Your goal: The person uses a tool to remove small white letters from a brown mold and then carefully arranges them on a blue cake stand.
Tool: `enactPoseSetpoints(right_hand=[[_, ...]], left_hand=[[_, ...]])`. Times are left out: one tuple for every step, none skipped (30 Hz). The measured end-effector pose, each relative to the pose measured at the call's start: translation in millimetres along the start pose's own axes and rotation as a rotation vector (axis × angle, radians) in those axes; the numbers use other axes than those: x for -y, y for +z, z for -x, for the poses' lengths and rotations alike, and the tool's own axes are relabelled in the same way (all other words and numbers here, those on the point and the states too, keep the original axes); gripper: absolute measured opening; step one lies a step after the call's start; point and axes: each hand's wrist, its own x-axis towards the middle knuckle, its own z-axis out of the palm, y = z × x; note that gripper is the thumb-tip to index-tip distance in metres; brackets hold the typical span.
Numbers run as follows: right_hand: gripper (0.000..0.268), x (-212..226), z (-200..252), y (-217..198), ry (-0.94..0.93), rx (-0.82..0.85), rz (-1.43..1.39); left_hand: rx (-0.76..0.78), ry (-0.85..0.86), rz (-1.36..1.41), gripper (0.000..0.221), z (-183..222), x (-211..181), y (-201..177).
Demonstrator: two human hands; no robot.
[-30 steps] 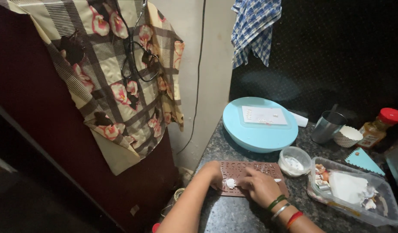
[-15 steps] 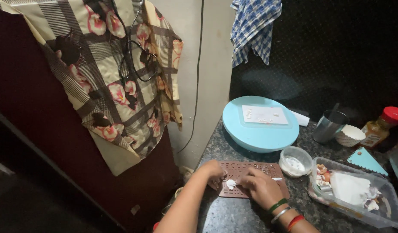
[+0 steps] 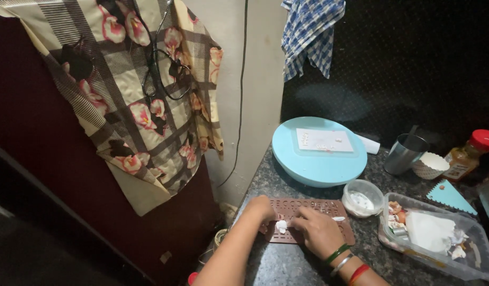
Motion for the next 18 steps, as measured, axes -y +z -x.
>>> enactPoseSetpoints(right_hand=[[0.033, 1.2, -0.1, -2.7, 0.001, 0.002, -0.042], [0.033, 1.2, -0.2, -2.2, 0.002, 0.002, -0.042], [0.030, 1.1, -0.5, -1.6, 0.039, 0.007, -0.059], [0.028, 1.1, -0.8, -1.1, 0.077, 0.012, -0.076], [0.028, -2.5, -1.5, 3.2, 0.076, 0.010, -0.076], [0.026, -6.0, -2.2, 7.5, 0.058, -0.009, -0.065], [0.024, -9.3, -1.6, 11.8, 0.042, -0.026, -0.054], [0.024, -7.9, -1.5, 11.1, 0.042, -0.026, -0.054], [0.027, -7.2, -1.4, 9.7, 0.033, -0.027, -0.040], [0.029, -6.4, -1.3, 8.3, 0.024, -0.027, -0.025], [0.029, -6.8, -1.6, 9.0, 0.024, -0.028, -0.025], [0.024, -7.1, -1.9, 9.7, 0.011, -0.038, -0.016], [0.019, -7.0, -1.8, 10.6, -0.003, -0.048, -0.008], [0.019, -6.6, -1.2, 9.5, -0.002, -0.048, -0.008], [0.023, -6.9, -0.9, 8.3, 0.015, -0.020, -0.005], [0.027, -7.1, -0.6, 7.2, 0.031, 0.009, -0.003], [0.027, -5.7, -0.4, 4.1, 0.030, 0.008, -0.003], [0.028, -4.2, -0.3, 0.9, 0.022, 0.009, -0.042]], left_hand=[[-0.005, 0.008, -0.007, 0.043, 2.8, -0.6, -0.7], [-0.005, 0.008, -0.008, 0.043, -1.6, 0.8, 1.1], [-0.001, -0.001, 0.015, 0.041, -5.9, 2.1, 2.9], [0.002, -0.010, 0.038, 0.039, -10.3, 3.5, 4.5], [0.000, -0.010, 0.037, 0.039, -10.8, 2.9, 4.7], [0.003, -0.017, 0.035, 0.038, -11.3, 2.4, 4.8], [0.009, -0.025, 0.034, 0.038, -11.3, 2.2, 6.2], [0.009, -0.026, 0.033, 0.038, -13.0, 4.2, 7.2], [0.006, -0.018, 0.040, 0.036, -14.9, 5.1, 8.0], [0.003, -0.010, 0.047, 0.035, -16.8, 6.0, 8.9], [0.003, -0.010, 0.047, 0.035, -11.5, 2.9, 6.3], [0.003, -0.027, 0.035, 0.036, -6.2, -0.1, 3.6], [0.002, -0.045, 0.022, 0.038, -0.4, -2.7, 1.2], [0.003, -0.046, 0.022, 0.038, -2.0, -0.9, 2.5], [-0.017, -0.033, 0.037, 0.038, -4.0, 0.3, 3.9], [-0.036, -0.021, 0.052, 0.039, -6.0, 1.6, 5.1], [-0.037, -0.021, 0.051, 0.039, -7.1, 2.3, 5.7], [-0.026, -0.016, 0.066, 0.040, -8.3, 3.1, 6.1]])
